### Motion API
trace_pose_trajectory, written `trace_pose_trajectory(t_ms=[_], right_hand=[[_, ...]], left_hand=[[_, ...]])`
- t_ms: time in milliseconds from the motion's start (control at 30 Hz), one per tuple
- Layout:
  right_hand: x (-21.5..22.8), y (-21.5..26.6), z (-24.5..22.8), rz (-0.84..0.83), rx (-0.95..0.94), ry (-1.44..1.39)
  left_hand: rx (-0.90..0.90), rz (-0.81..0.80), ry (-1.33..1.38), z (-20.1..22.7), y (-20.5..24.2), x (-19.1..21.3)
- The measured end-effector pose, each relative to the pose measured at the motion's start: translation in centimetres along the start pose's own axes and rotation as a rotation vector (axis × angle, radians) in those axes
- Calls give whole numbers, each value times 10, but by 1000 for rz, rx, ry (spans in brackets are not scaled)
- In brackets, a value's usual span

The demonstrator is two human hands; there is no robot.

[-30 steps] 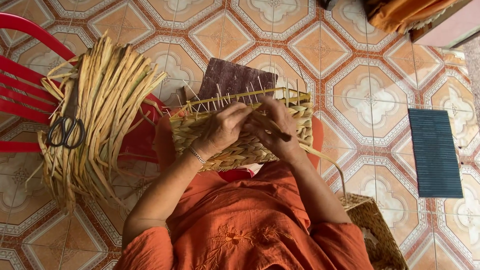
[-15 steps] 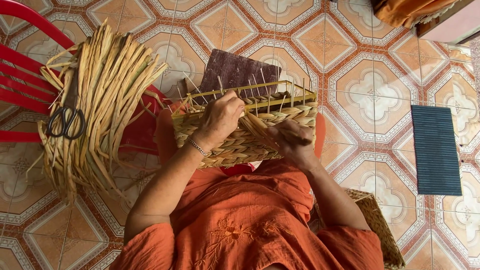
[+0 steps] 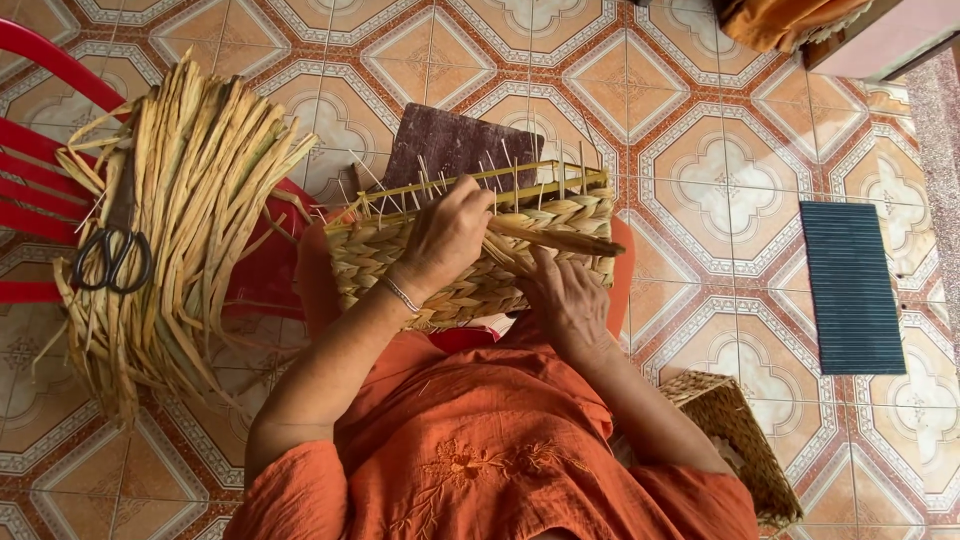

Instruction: The person weaves a basket by hand, threading dried plant fibers through a wooden frame and pulling them tight. They rotate the basket to work on different sides, occasionally using a small wooden tool to press the fibers into place.

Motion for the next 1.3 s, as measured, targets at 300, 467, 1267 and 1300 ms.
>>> trace_pose_trajectory(t_ms=[300, 467, 1267, 1300], right_hand=[[87, -99, -45, 52, 239, -90], [72, -151, -20, 61, 265, -278], [20, -82, 48, -71, -115, -172], [41, -94, 34, 44, -1, -138]], left_hand=[[61, -272, 537, 11, -7, 39], [-15, -226, 329, 13, 1, 19], [-149, 118, -25, 15, -31, 3], [-189, 156, -105, 11, -31, -2]])
Point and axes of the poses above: each hand's wrist, its own y-axis away from the middle knuckle, its own x-axis out of the back of the hand, z = x × y, the point moved 7 cm from there along -y, towards the middle knuckle, and after that the axes turned 9 degrees about z, right-handed, at the moved point
